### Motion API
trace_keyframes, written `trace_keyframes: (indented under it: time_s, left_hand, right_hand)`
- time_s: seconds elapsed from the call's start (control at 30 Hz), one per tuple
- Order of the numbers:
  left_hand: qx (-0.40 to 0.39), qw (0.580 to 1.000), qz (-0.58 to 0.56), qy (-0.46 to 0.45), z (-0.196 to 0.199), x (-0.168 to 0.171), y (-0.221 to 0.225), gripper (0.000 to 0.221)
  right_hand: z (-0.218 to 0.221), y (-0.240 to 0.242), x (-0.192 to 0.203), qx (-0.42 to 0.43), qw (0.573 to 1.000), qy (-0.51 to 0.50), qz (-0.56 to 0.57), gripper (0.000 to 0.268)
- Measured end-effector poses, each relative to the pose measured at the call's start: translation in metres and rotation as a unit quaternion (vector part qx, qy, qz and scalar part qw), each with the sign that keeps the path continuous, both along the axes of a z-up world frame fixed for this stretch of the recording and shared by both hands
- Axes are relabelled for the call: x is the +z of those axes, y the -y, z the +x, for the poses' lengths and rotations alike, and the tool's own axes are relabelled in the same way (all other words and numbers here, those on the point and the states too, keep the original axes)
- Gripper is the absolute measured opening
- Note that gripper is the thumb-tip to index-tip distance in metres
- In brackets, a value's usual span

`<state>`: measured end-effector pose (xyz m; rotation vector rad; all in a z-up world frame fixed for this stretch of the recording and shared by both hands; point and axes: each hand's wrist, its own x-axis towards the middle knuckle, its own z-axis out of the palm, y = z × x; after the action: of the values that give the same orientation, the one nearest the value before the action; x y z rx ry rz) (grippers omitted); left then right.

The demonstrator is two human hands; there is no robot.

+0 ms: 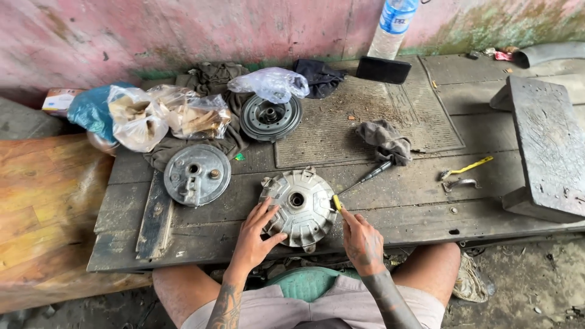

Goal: Cleaning a metal motorcycle component using a small brush to remove dirt and debris.

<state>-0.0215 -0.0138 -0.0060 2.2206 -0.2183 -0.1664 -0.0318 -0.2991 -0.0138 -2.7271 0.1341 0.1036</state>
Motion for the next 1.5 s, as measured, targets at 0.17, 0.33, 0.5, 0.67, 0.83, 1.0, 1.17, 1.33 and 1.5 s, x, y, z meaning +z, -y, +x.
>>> trace_keyframes:
  time_s: [0.17,0.33,0.5,0.67,0.83,1.0,1.17,1.33,1.5]
  left_hand:
    - [0.015,1.0,0.0,0.007,-0.004,-0.003,0.002,0.073]
    - [0.034,0.997,0.04,0.053,-0.007,-0.006,0.009,0.072]
    - [0.049,0.996,0.047,0.05,-0.015,-0.008,0.018,0.071]
    - [0.055,0.994,0.066,0.066,-0.017,-0.018,0.021,0.073]
    - [0.077,0.991,0.075,0.083,-0.02,-0.006,0.032,0.07]
    - [0.107,0.983,0.098,0.108,-0.033,-0.016,0.044,0.069]
    - [0.129,0.981,0.071,0.13,-0.029,-0.006,0.054,0.064]
    - [0.14,0.972,0.08,0.171,-0.039,-0.016,0.063,0.063]
    - [0.155,0.963,0.096,0.198,-0.038,-0.023,0.065,0.062]
  right_hand:
    - [0.004,-0.005,0.032,-0.063,0.973,-0.058,0.213,0.034]
    - [0.002,-0.01,0.007,0.037,0.988,0.151,0.018,0.033]
    - [0.015,-0.043,0.106,-0.252,0.827,-0.131,0.484,0.027]
    - [0.036,-0.032,0.05,-0.087,0.981,-0.128,0.12,0.024]
    - [0.04,-0.034,0.033,-0.03,0.994,-0.107,0.004,0.028]
    - [0.061,-0.047,0.048,-0.048,0.992,-0.115,0.002,0.026]
    - [0.075,-0.035,0.018,-0.041,0.996,-0.077,-0.025,0.029]
    - [0.093,-0.024,-0.018,-0.044,0.996,-0.07,-0.028,0.028]
    - [0.098,-0.018,-0.033,0.002,0.997,-0.056,-0.047,0.028]
